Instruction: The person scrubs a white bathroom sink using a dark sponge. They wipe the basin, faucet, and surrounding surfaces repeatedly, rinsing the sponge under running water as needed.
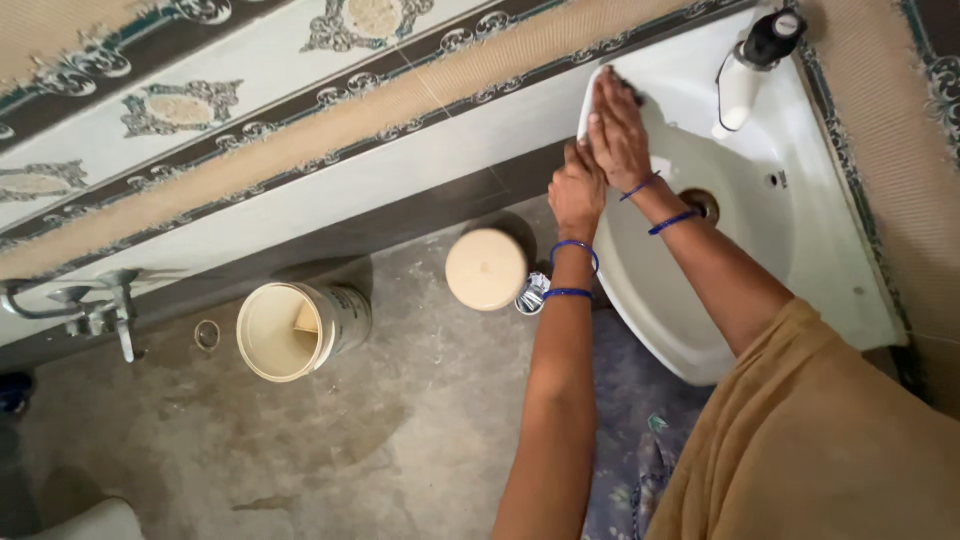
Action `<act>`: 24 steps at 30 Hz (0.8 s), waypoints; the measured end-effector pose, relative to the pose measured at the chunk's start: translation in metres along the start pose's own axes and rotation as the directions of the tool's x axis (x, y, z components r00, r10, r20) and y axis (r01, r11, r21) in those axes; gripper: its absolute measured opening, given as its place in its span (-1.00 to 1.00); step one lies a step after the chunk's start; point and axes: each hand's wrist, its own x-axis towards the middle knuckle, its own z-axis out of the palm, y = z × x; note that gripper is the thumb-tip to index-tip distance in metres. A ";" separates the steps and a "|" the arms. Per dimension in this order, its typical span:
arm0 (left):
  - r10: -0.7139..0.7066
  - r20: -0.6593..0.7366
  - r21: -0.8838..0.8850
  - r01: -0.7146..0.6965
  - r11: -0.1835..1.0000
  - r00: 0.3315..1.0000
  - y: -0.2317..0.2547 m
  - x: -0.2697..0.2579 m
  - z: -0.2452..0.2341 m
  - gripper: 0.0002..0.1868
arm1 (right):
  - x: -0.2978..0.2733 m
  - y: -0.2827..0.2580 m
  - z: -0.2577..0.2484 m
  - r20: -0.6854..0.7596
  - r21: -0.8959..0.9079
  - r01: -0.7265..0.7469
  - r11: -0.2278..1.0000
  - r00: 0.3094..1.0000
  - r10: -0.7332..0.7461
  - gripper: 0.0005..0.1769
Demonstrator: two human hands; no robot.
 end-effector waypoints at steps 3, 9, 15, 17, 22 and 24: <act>-0.026 0.008 -0.046 0.026 0.999 1.000 -0.001 0.000 -0.001 -0.46 | 0.002 -0.009 -0.012 0.081 0.117 0.044 0.992 0.995 -0.054 -0.34; -0.065 -0.008 -0.065 0.065 0.996 0.998 0.001 -0.001 -0.003 -0.44 | 0.019 -0.011 -0.031 0.122 0.171 -0.024 0.985 0.993 0.003 -0.29; -0.066 0.020 -0.138 0.068 0.988 0.998 -0.006 0.004 -0.005 -0.31 | -0.038 -0.051 -0.029 0.202 0.654 -0.340 0.676 0.939 0.278 -0.24; -0.057 0.046 -0.169 0.063 0.984 0.997 -0.009 0.005 -0.005 -0.27 | -0.060 -0.067 -0.031 0.222 0.602 -0.422 0.678 0.904 0.365 -0.24; -0.032 0.025 -0.173 0.036 0.984 0.999 -0.012 0.009 0.000 -0.27 | -0.115 -0.095 -0.057 0.282 0.590 -0.451 0.670 0.892 0.353 -0.32; -0.004 0.018 -0.129 0.007 0.992 1.000 -0.014 0.010 0.003 -0.28 | -0.137 -0.106 -0.073 0.310 0.716 -0.381 0.585 0.924 0.222 -0.32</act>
